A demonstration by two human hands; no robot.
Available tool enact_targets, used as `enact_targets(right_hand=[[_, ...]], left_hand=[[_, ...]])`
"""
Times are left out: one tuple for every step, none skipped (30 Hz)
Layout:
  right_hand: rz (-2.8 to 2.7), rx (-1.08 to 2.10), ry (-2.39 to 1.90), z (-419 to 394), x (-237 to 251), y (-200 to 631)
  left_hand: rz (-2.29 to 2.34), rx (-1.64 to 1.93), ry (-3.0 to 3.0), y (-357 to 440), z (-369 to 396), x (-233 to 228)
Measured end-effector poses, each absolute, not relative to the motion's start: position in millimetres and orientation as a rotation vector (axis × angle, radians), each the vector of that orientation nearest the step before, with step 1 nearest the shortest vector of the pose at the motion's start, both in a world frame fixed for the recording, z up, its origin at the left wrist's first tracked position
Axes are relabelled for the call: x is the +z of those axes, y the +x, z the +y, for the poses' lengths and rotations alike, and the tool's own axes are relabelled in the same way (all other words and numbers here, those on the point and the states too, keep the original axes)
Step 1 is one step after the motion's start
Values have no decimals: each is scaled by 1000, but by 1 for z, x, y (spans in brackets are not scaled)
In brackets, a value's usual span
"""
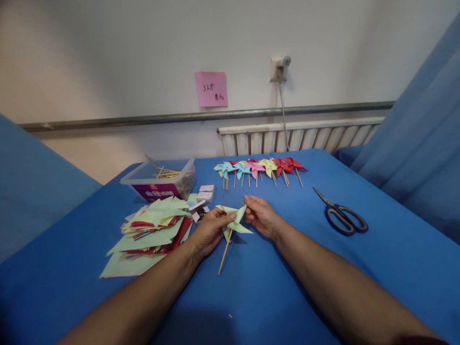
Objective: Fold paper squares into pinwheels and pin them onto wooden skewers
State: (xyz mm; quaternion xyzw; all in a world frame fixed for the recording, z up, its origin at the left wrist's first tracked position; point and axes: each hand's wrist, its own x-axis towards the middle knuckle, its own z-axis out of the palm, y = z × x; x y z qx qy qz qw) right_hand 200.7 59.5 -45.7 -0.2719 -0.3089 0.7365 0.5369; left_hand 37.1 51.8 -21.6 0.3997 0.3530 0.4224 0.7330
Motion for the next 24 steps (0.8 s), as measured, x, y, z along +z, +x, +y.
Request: enact_targets(right_hand=[[-748, 1740, -656, 60, -47, 200], [-762, 1726, -670, 61, -47, 199], [-778, 1714, -686, 61, -48, 199], [-791, 1699, -704, 62, -49, 198], [-797, 1682, -724, 63, -49, 198], [-796, 1659, -743, 63, -49, 198], [-789, 1637, -762, 63, -48, 197], [-784, 1622, -778, 63, -48, 197], [-788, 1616, -794, 62, -47, 196], [-807, 1620, -808, 61, -46, 196], [-844, 1630, -820, 59, -45, 194], [-895, 1641, -834, 57, -44, 193], [-960, 1650, -853, 54, -44, 191], [-1030, 1651, -874, 51, -44, 189], [-1104, 1644, -896, 48, -44, 186], [-1177, 1633, -917, 46, -44, 184], [-1241, 1618, -942, 43, -44, 181], [-1288, 1597, -968, 42, -44, 178], [-1316, 1578, -992, 40, -44, 176], [-1325, 1567, -1012, 39, -43, 174], [-1320, 1566, -1026, 38, -43, 172], [-1301, 1576, -1029, 37, -43, 171], [-1273, 1595, -1022, 36, -43, 170], [-1240, 1618, -1011, 36, -43, 169]], left_hand=[[773, 925, 879, 37, 51, -21], [773, 921, 879, 37, 51, -21], [776, 919, 878, 37, 51, -20], [781, 920, 875, 38, 51, -20], [787, 928, 872, 38, 51, -20], [793, 941, 867, 38, 51, -20], [801, 959, 858, 38, 52, -20], [810, 983, 845, 38, 53, -20], [823, 1012, 830, 38, 55, -21], [841, 1041, 816, 38, 56, -21], [860, 1069, 806, 38, 58, -22], [877, 1099, 801, 37, 59, -23], [893, 1136, 797, 37, 61, -24], [910, 1177, 793, 36, 62, -25], [933, 1220, 786, 36, 63, -25], [960, 1262, 777, 35, 64, -26], [988, 1301, 767, 35, 65, -27], [1015, 1332, 762, 35, 65, -28], [1035, 1356, 761, 34, 65, -28], [1044, 1378, 765, 34, 65, -27], [1045, 1400, 768, 34, 65, -27], [1042, 1423, 769, 34, 65, -25], [1040, 1444, 767, 34, 65, -24], [1038, 1463, 761, 33, 65, -22]])
